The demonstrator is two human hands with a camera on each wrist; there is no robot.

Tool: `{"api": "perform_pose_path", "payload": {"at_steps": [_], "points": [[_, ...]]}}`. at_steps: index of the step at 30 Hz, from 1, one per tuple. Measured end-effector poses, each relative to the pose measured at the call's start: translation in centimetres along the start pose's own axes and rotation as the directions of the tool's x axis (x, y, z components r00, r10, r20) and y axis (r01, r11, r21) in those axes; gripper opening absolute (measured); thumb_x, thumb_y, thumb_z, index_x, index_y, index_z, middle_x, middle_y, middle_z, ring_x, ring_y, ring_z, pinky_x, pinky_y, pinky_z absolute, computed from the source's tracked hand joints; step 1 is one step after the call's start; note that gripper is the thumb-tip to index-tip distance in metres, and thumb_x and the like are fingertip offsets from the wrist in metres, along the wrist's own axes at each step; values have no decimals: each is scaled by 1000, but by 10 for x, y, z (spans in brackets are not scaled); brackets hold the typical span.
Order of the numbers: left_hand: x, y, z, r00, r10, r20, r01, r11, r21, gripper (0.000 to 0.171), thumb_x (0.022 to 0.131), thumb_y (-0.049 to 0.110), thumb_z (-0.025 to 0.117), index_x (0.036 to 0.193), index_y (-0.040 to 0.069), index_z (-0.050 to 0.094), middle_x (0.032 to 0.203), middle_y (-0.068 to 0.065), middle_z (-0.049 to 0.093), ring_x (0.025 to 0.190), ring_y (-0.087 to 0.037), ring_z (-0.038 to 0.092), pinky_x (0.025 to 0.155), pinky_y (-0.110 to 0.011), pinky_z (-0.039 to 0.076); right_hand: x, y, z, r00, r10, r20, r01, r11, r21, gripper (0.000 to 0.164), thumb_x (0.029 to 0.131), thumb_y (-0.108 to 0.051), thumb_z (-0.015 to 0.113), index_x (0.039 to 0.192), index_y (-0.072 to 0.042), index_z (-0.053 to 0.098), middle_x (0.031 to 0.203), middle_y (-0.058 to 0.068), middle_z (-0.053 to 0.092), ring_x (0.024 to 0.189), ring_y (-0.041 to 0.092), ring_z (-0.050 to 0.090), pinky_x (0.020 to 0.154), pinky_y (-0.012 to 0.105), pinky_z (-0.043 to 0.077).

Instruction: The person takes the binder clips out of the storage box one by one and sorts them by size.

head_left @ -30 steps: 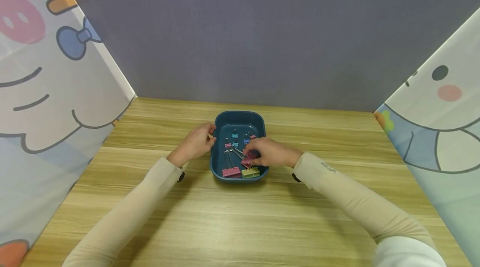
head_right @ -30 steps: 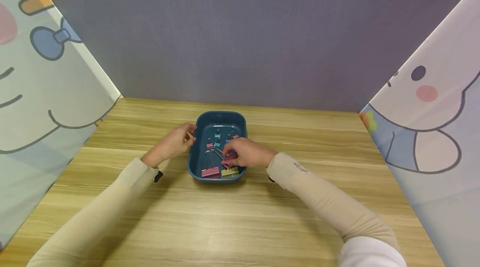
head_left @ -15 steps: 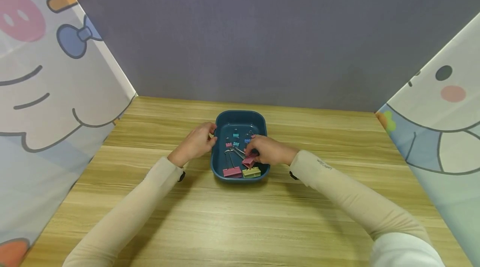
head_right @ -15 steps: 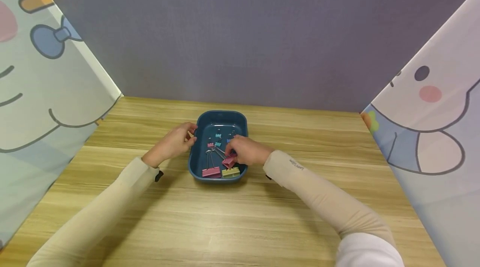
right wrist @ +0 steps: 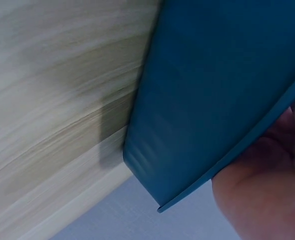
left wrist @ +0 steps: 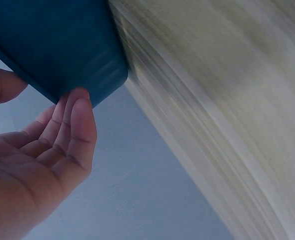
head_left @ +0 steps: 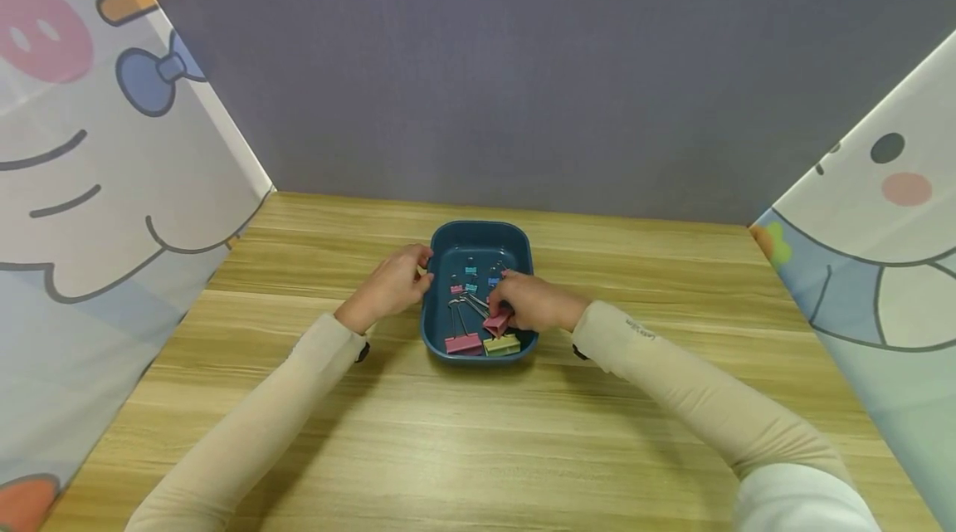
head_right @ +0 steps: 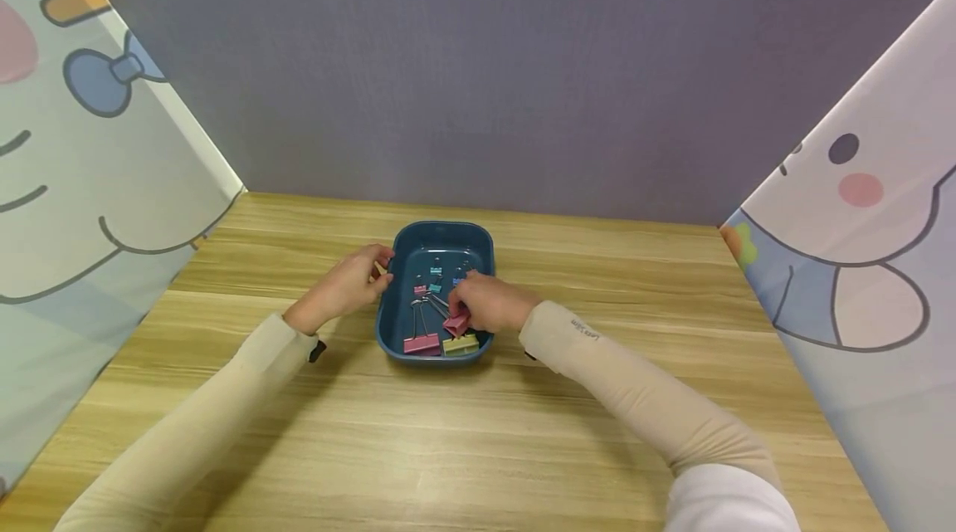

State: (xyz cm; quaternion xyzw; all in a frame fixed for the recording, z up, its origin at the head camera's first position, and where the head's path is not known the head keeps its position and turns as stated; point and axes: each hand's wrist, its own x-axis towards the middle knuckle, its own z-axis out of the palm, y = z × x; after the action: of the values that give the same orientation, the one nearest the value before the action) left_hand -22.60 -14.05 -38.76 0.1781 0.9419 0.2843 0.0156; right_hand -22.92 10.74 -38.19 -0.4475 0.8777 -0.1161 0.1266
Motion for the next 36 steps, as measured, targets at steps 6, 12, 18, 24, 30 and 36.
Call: {"api": "perform_pose_path", "payload": {"at_steps": [6,12,18,24,30,36], "points": [[0,0,2,1000,3,-9,-3,1000,7,40,91,10,60,127,-5,49,109,-14,56,86,-23,60,71,-34,50,-2,-1,2,1000,25,-13,-25,1000,-16,17,75,2,75,85,-10,70,82,-3,64,83,16,57,109,45,18],[1,2,3,1000,2,-17,-2,1000,6,39,91,10,60,126,-5,50,108,-14,56,86,-23,60,71,-34,50,-3,0,5,999,18,-29,-18,1000,-19,13,76,-15,80,82,-13,69,77,-6,63,77,13,55,109,45,18],[1,3,2,1000,-5,-10,5,1000,5,39,92,10,59,127,-5,49,109,-15,56,87,-23,60,71,-33,51,-2,0,6,999,42,-24,-43,999,-19,15,75,-20,82,83,-15,70,72,-6,61,76,14,51,110,44,18],[2,3,2,1000,0,-19,0,1000,0,40,91,10,60,126,-5,50,108,-14,56,86,-23,60,70,-33,51,-2,2,6,999,43,-32,-43,999,-3,16,73,-13,80,85,-16,71,73,-7,62,78,13,50,110,44,18],[2,1,3,999,11,-32,-10,1000,7,39,90,9,61,125,-6,50,107,-15,57,85,-23,60,70,-34,51,-3,4,7,996,23,-82,-21,1000,19,18,72,-12,82,86,-15,71,81,-8,64,89,16,50,108,41,23],[1,-2,4,999,23,-41,-23,1000,1,39,90,7,61,124,-8,50,107,-17,57,87,-24,60,73,-35,50,-8,6,4,984,-20,-178,25,999,28,20,72,-12,81,89,-16,73,89,-6,64,87,15,46,82,31,42]]}}
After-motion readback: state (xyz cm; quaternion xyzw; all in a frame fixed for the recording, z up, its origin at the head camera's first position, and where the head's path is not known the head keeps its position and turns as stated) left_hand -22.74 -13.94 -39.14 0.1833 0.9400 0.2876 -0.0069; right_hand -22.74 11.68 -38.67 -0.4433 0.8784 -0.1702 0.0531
